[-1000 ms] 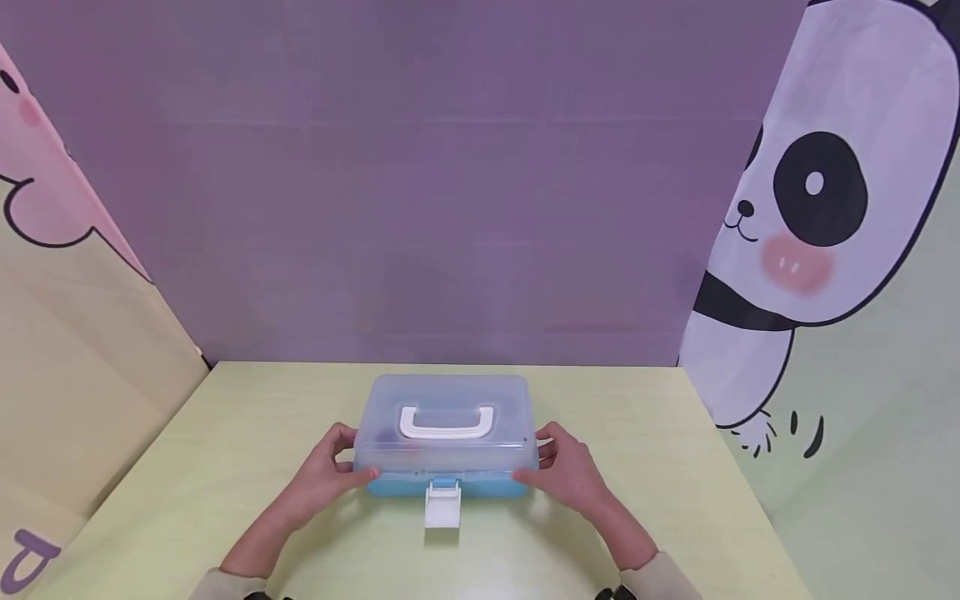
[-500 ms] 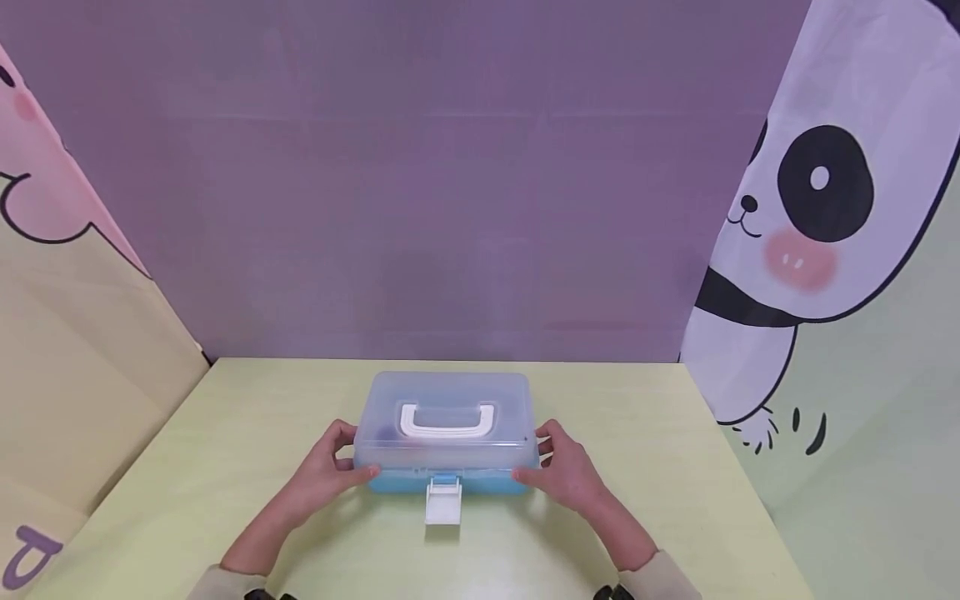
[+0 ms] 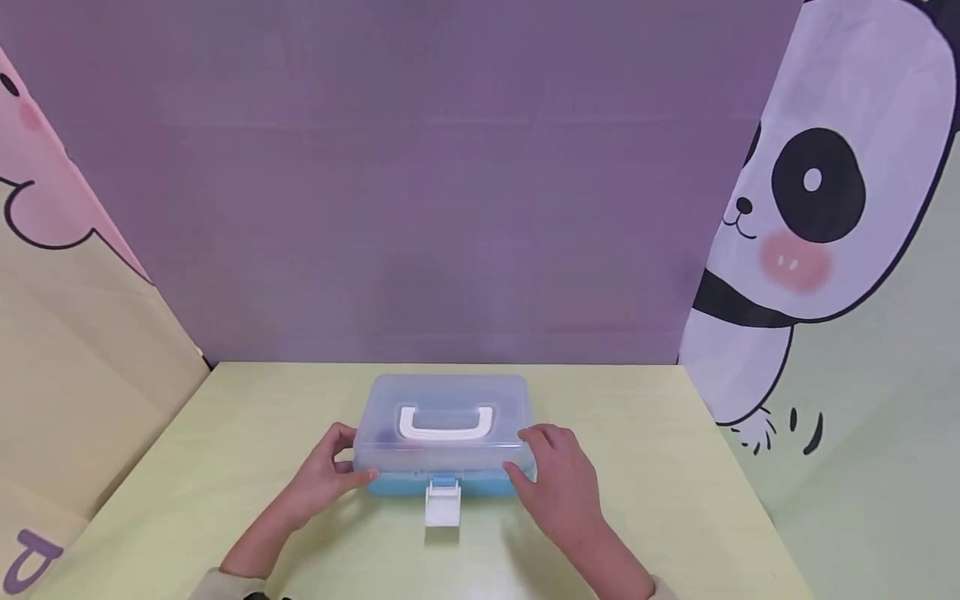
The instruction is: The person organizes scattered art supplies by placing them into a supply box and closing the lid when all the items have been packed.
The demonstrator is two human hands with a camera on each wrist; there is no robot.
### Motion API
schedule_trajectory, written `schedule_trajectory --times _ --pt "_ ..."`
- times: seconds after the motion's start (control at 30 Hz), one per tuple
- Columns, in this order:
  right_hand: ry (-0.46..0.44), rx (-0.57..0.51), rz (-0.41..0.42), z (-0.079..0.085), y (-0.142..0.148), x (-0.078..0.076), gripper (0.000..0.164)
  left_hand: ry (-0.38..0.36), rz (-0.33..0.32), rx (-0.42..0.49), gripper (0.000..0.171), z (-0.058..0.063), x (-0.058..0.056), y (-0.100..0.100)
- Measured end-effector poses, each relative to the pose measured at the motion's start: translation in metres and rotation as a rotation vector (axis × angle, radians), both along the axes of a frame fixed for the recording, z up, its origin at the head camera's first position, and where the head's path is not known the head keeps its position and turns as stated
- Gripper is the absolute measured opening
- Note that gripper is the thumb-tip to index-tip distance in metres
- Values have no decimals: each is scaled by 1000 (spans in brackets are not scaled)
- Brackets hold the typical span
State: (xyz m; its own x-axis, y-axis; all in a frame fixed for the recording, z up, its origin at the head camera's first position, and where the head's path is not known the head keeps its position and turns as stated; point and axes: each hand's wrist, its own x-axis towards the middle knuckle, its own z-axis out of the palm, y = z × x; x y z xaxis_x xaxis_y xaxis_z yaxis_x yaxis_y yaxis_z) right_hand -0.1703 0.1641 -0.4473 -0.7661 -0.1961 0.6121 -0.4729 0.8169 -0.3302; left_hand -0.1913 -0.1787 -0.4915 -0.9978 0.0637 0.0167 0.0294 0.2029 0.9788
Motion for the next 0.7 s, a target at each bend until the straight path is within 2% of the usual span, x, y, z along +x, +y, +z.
schedule_trajectory --times 0.07,0.13,0.27,0.43,0.53,0.7 --pt "26 6 52 1 -8 7 33 2 6 2 50 -1 0 -1" --pt "-7 24 99 0 -14 11 27 3 11 4 49 -1 1 -1" --pt "-163 47 188 -7 -24 16 18 10 22 13 47 -3 2 -1" --pt "-388 28 342 -16 -29 15 10 16 56 19 45 -7 3 0" --pt "-513 -6 397 -21 -30 13 15 26 80 35 46 -9 5 2" --pt "-701 -109 416 -30 -31 10 33 39 115 64 53 -10 8 7"
